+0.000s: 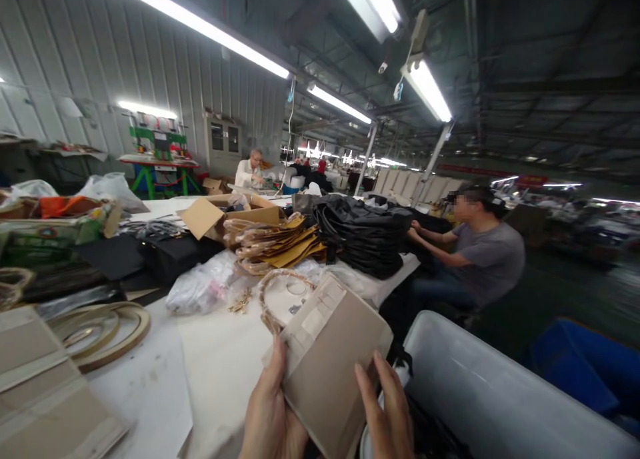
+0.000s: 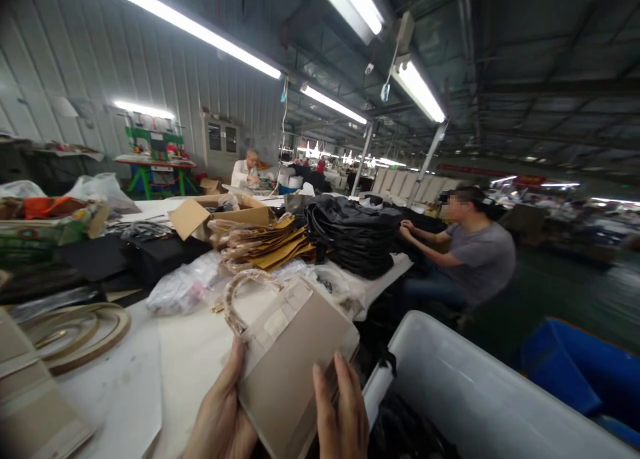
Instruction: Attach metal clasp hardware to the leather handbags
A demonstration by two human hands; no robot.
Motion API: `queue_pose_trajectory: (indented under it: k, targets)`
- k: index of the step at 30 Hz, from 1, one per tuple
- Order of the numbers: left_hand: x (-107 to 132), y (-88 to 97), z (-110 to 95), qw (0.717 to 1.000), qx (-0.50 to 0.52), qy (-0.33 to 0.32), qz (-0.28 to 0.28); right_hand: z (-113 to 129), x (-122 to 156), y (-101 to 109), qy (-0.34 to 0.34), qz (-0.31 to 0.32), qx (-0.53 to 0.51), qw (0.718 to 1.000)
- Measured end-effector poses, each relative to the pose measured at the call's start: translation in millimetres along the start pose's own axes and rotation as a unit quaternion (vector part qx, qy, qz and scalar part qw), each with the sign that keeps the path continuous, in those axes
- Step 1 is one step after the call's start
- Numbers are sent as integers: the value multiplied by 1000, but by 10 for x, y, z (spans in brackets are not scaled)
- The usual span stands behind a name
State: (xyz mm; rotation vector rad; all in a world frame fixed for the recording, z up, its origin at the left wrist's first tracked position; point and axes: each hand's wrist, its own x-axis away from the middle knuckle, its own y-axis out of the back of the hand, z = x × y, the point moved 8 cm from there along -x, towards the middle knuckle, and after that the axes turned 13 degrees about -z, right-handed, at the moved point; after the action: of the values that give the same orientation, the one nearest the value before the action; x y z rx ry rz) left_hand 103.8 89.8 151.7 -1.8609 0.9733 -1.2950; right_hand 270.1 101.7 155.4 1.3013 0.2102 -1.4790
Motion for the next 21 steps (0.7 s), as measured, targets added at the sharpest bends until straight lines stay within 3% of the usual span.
queue_pose_trajectory:
  k: [7, 14, 21]
  targets:
    - [-23, -16, 200, 996, 4, 80, 27, 84, 137, 28, 4, 12, 20, 1000]
    - [-57, 32, 240, 993, 25, 98, 61, 197, 155, -2, 78, -37, 58, 995]
    - [-57, 54, 256, 990, 48, 112, 78, 265, 186, -20, 74, -56, 76, 993]
